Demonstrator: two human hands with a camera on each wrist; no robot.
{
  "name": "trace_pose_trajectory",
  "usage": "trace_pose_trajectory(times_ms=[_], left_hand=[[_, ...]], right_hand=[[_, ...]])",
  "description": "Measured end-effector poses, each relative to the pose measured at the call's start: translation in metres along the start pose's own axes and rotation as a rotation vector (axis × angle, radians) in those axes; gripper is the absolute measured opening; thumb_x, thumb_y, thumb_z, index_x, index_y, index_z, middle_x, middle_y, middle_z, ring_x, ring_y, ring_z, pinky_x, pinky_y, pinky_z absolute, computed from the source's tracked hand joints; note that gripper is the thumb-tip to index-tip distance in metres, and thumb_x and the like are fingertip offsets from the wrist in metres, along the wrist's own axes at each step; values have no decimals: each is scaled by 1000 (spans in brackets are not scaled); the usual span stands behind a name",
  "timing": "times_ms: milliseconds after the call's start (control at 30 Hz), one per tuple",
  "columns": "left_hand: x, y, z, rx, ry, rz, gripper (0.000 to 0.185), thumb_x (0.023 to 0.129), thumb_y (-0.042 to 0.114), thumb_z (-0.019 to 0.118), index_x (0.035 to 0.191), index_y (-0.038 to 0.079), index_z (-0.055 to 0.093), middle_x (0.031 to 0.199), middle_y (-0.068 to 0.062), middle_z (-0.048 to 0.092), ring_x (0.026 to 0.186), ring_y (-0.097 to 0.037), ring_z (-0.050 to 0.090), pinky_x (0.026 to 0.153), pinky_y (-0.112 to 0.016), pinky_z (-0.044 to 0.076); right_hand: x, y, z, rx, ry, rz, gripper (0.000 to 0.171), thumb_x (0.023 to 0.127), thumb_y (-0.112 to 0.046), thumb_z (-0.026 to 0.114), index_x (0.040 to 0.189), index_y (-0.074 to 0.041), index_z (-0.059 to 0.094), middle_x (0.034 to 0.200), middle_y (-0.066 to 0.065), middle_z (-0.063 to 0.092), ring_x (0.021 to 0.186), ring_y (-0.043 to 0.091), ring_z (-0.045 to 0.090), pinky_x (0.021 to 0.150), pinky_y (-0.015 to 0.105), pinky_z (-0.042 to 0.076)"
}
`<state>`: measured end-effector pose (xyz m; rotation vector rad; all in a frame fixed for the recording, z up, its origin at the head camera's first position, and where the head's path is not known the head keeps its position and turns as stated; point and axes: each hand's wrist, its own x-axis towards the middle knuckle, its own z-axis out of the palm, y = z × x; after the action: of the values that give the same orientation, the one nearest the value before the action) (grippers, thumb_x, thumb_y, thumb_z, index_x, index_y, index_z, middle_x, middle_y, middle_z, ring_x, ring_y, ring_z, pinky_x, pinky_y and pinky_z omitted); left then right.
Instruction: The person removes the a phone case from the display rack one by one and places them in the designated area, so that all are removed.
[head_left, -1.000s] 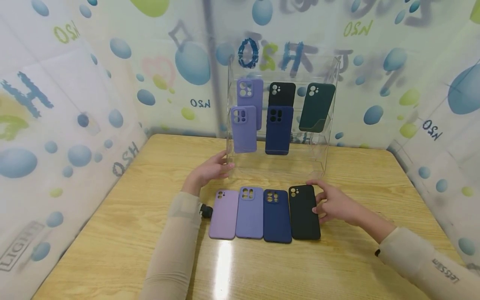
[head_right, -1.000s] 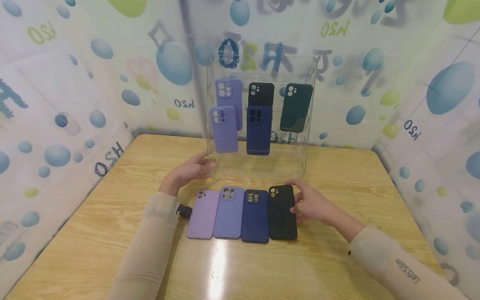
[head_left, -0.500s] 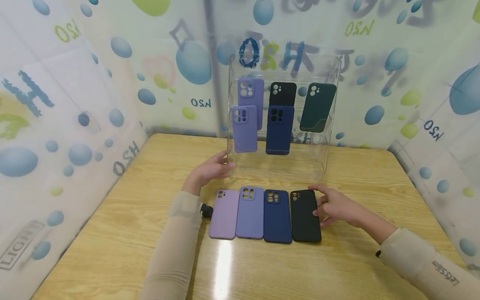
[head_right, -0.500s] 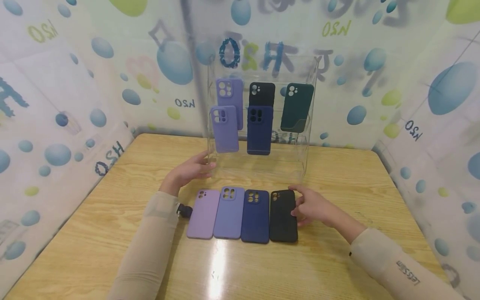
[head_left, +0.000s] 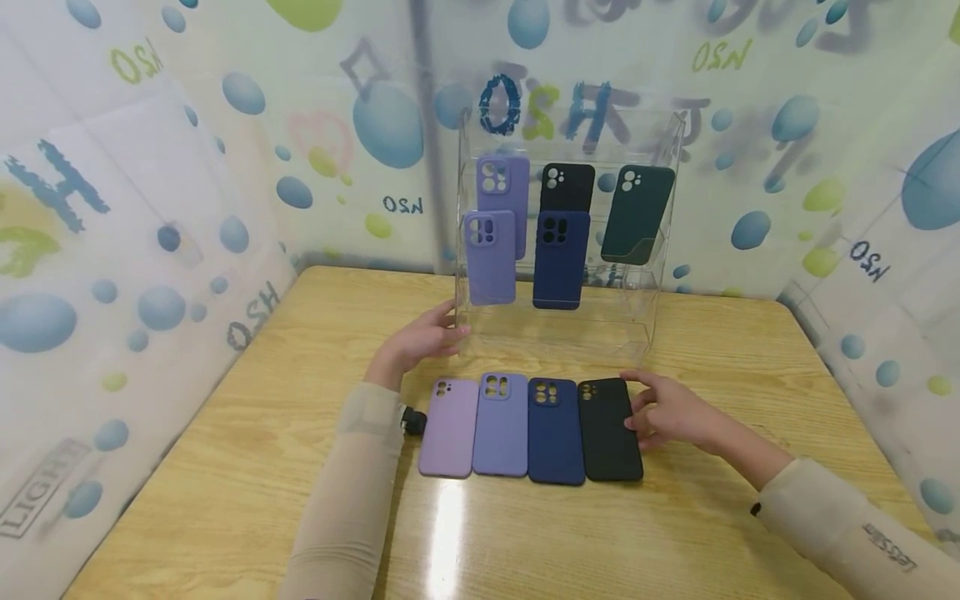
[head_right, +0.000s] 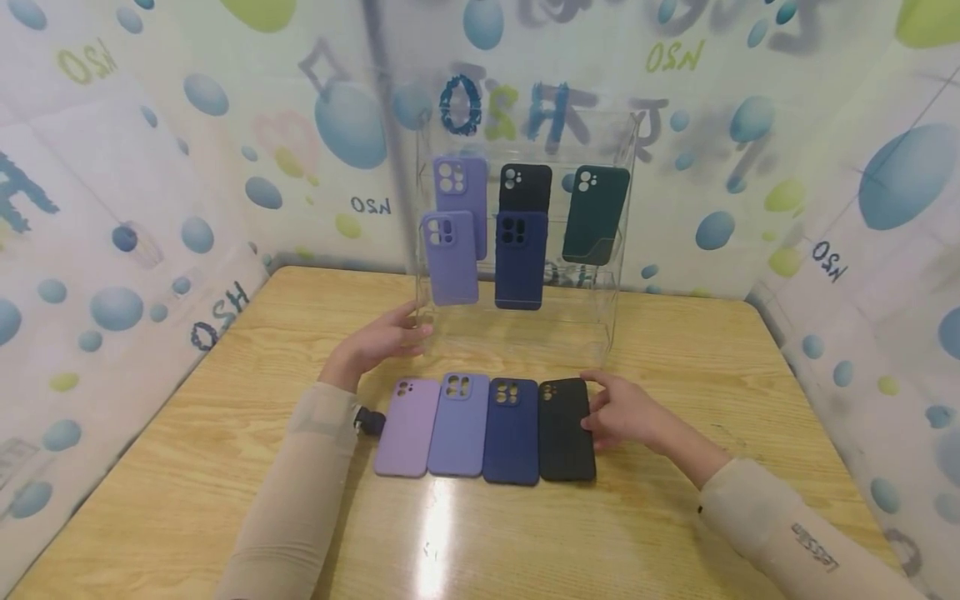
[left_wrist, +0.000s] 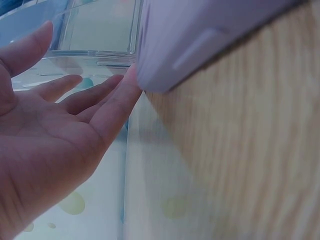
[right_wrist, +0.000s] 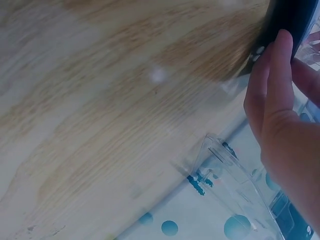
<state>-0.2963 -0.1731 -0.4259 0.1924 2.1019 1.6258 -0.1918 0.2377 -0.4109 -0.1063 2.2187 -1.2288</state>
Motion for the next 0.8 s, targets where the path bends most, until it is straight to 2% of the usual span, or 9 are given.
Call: trace_pose_trajectory(times_ms=[133, 400, 800], left_hand=[[1, 1, 0, -5, 1, 6, 79, 111, 17, 56, 174, 20, 8, 175, -22, 27, 157, -38, 40, 125, -53, 43], [1, 1, 0, -7, 0, 2, 79, 111, 17, 56, 174, 21, 8, 176, -21, 25, 157, -38, 40, 126, -53, 42], [0, 0, 1, 0, -6, 10, 77, 112, 17, 54, 174, 20, 8, 176, -21, 23, 158, -39, 38, 126, -54, 41]], right_hand=[[-2, 1, -1, 9, -2, -1, 89, 91, 8, 63, 168, 1, 18, 121, 24, 59, 105, 24, 73, 79, 47, 68], [2, 4, 3, -40, 19, -6, 86, 94, 1, 72, 165, 3, 24, 115, 22, 59, 86, 22, 75, 76, 44, 69], [5, 4, 6, -136, 53, 4, 86, 92, -3, 79, 163, 5, 31, 116, 20, 60, 85, 21, 75, 76, 40, 68]])
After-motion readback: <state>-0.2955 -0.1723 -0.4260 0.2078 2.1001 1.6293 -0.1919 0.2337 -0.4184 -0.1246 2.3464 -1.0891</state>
